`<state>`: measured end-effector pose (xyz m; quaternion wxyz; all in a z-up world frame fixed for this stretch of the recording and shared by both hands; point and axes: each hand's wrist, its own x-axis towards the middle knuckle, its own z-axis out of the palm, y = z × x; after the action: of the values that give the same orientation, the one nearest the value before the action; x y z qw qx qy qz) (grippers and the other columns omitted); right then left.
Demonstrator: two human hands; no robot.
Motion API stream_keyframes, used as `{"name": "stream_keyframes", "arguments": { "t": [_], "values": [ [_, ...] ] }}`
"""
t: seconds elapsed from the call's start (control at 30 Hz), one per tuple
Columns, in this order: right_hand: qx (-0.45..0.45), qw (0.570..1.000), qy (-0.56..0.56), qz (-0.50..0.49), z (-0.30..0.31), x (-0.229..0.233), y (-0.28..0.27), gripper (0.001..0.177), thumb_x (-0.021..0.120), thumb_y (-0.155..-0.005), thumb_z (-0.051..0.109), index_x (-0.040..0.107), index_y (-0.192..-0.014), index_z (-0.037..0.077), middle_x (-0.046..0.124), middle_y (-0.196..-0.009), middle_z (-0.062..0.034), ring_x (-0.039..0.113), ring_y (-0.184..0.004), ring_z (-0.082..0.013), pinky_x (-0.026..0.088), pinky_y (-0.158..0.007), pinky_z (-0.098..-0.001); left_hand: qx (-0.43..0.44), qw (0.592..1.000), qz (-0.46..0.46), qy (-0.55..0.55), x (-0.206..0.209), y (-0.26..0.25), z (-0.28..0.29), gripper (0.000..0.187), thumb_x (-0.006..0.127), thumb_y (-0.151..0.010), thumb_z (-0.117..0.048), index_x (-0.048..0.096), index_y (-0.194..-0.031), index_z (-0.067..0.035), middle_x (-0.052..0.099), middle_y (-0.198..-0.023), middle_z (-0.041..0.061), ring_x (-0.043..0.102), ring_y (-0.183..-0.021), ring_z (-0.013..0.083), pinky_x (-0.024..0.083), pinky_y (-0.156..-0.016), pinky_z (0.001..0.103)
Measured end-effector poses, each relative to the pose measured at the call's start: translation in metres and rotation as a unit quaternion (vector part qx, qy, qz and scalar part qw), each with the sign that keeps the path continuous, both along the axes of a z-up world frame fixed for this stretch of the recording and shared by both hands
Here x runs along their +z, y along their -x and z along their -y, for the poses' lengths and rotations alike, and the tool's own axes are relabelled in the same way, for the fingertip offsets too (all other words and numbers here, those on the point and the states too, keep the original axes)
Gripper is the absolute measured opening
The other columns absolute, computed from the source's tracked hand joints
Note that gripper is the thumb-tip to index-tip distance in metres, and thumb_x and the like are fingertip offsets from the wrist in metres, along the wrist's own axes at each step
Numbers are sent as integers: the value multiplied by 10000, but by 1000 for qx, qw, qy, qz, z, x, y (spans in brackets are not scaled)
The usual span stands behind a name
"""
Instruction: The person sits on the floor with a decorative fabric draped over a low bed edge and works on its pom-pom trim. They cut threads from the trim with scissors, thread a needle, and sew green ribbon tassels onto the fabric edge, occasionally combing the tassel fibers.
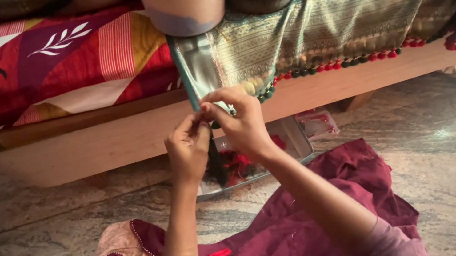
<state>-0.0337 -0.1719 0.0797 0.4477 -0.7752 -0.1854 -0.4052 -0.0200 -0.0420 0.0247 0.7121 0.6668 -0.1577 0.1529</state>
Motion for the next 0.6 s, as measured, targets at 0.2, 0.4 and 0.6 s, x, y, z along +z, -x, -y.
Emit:
{"name": "stream_keyframes", "arguments": {
  "t": [0.2,0.4,0.6],
  "values": [
    [233,936,-194,-180,0,-9,-25,58,626,-1001,-16,633,-1056,1,739,-938,-61,713,-892,-70,612,-780,-228,51,996,-34,56,-3,-8,14,188,587,-925,-8,749,-988,63,760,-885,40,680,-809,79,554,-758,238],
    [250,902,-251,-246,6,3,-29,33,605,-1014,-14,613,-1037,7,703,-857,-51,676,-805,-87,580,-703,-242,69,994,23,82,-2,-10,25,194,516,-885,33,702,-920,76,735,-869,52,678,-827,96,569,-795,252],
    [265,902,-260,-218,3,4,-29,17,615,-1009,-17,611,-1008,-1,721,-846,-68,716,-791,-109,589,-687,-253,112,991,58,40,-5,-8,24,168,539,-910,23,687,-938,97,717,-864,62,644,-804,99,531,-750,258]
  ]
}}
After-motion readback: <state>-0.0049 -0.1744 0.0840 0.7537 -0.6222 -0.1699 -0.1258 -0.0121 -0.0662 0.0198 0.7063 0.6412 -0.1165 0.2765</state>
